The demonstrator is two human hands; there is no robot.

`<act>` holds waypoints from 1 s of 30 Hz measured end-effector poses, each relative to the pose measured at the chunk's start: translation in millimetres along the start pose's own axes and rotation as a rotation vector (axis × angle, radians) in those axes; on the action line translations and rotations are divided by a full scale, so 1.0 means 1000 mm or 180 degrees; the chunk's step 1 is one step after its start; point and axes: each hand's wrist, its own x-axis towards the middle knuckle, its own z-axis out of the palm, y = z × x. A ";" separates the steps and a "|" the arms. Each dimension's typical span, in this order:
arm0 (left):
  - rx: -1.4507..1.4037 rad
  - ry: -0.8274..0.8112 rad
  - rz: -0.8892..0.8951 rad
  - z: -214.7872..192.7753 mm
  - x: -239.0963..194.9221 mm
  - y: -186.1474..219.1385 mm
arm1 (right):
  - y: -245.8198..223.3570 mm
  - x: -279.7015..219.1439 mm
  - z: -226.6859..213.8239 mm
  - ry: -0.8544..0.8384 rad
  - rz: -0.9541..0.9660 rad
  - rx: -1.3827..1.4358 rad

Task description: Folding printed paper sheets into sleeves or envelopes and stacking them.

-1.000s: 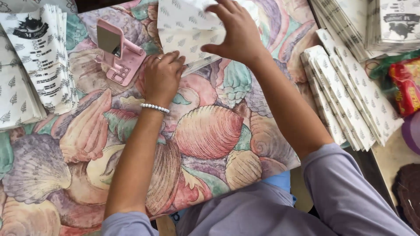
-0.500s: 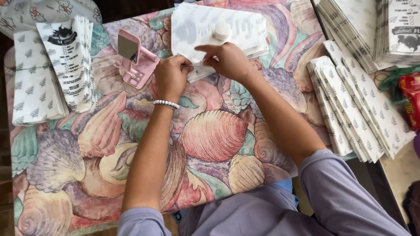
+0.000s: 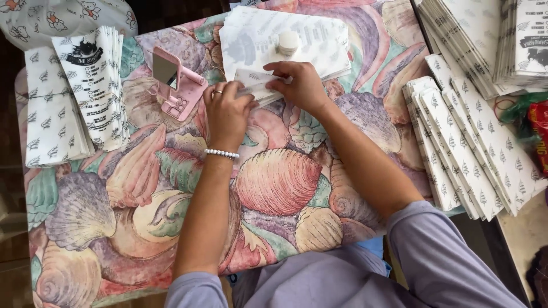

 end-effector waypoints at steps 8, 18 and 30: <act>0.0108 0.0074 0.0035 0.017 0.002 -0.007 | -0.002 -0.009 0.005 0.0234 -0.0047 -0.0080; -0.0012 -0.0495 0.0152 -0.008 0.036 -0.001 | -0.010 -0.004 -0.002 0.0305 0.1054 0.0464; -0.0474 -0.0630 -0.0730 -0.023 0.052 0.005 | -0.019 0.005 -0.008 0.0546 0.1524 0.1117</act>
